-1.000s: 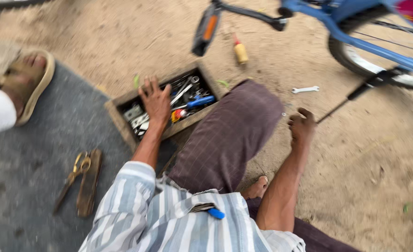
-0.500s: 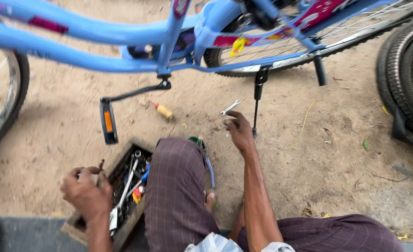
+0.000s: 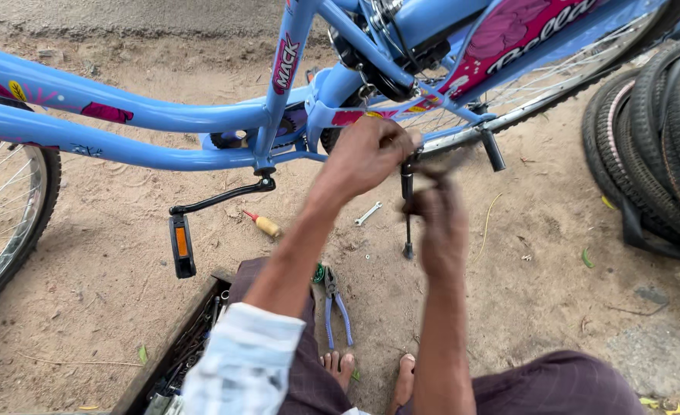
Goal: The person uses a wrench and pliers to tighten bolts on the rear wheel axle of a blue bicycle. They then stand up and inspect the rear wheel of a nearby red motorcycle.
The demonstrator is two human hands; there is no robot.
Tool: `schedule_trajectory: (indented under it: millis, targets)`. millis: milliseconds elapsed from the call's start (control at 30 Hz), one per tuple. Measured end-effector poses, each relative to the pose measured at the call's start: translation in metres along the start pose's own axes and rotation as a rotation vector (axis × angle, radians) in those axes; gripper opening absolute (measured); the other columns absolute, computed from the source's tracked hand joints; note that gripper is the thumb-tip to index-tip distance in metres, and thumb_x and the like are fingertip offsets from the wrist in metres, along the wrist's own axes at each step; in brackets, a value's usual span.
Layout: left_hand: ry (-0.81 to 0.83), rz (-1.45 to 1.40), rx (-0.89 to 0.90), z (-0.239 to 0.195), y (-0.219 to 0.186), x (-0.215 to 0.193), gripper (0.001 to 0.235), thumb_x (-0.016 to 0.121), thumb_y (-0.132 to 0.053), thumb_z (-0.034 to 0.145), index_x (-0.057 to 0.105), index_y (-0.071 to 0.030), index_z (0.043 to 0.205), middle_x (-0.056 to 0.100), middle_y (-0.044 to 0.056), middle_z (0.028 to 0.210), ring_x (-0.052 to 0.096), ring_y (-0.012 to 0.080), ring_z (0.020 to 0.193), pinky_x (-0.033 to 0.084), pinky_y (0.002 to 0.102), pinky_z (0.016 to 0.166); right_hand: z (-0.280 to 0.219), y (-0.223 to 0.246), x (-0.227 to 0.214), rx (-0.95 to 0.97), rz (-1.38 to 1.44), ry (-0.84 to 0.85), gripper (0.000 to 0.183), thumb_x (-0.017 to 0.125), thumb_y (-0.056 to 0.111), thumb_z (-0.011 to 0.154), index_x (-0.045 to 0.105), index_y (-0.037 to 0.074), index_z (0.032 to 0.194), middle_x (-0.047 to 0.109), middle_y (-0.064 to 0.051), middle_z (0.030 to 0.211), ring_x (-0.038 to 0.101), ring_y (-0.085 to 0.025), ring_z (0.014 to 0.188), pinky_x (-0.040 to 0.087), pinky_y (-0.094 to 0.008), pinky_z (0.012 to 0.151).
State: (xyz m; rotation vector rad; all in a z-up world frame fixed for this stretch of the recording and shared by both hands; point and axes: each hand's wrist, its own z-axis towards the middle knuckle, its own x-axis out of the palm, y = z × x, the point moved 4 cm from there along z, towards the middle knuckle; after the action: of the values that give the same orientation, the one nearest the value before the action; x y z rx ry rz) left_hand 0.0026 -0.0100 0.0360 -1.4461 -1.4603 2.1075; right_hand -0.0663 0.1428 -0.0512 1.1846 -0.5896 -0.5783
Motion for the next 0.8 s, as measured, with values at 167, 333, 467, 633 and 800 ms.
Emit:
schedule_trajectory:
  millis: [167,333,467,633,800]
  targets:
    - [-0.241,-0.879,0.047,0.018,0.052,0.058,0.092,0.078,-0.046,0.085,0.034,-0.001,0.151,0.059,0.028,0.135,0.069,0.0315,0.117,0.054,0.043,0.102,0.009,-0.03,-0.075,0.193,-0.069,-0.474,0.025,0.055,0.009,0.104,0.06,0.004,0.128,0.06,-0.002,0.078,0.056,-0.009,0.062,0.046,-0.024,0.051]
    - [-0.336,-1.218,0.167,0.056,0.064,0.091,0.101,0.079,-0.052,0.083,0.03,-0.002,0.156,0.045,0.029,0.148,0.046,0.0341,0.139,0.043,0.044,0.115,0.011,-0.049,-0.09,0.112,0.041,-0.561,0.02,0.058,0.002,0.104,0.061,0.001,0.123,0.057,0.0,0.079,0.051,-0.007,0.056,0.038,-0.022,0.045]
    - [-0.534,-0.97,0.13,0.056,0.052,0.098,0.092,0.072,-0.059,0.09,0.044,0.002,0.153,0.054,0.023,0.142,0.053,0.0298,0.137,0.045,0.043,0.115,0.002,-0.052,-0.086,0.134,-0.021,-0.532,0.018,0.061,0.009,0.104,0.064,0.002,0.12,0.056,0.002,0.075,0.047,-0.006,0.055,0.039,-0.021,0.045]
    - [-0.472,-1.069,0.18,0.061,0.045,0.078,0.059,0.072,-0.058,0.092,0.065,-0.003,0.111,0.057,0.004,0.079,0.052,0.0129,0.068,0.044,0.03,0.058,0.003,-0.049,-0.075,0.197,-0.151,-0.51,0.02,0.065,0.016,0.1,0.067,0.004,0.115,0.052,0.004,0.07,0.043,-0.004,0.052,0.036,-0.019,0.041]
    - [-0.346,-1.238,0.239,0.062,0.037,0.07,0.05,0.072,-0.06,0.09,0.064,-0.012,0.096,0.045,-0.006,0.06,0.041,0.0037,0.05,0.033,0.024,0.044,0.009,-0.054,-0.072,0.189,-0.129,-0.506,0.024,0.066,0.016,0.1,0.069,0.003,0.119,0.052,0.005,0.067,0.042,-0.004,0.052,0.032,-0.019,0.042]
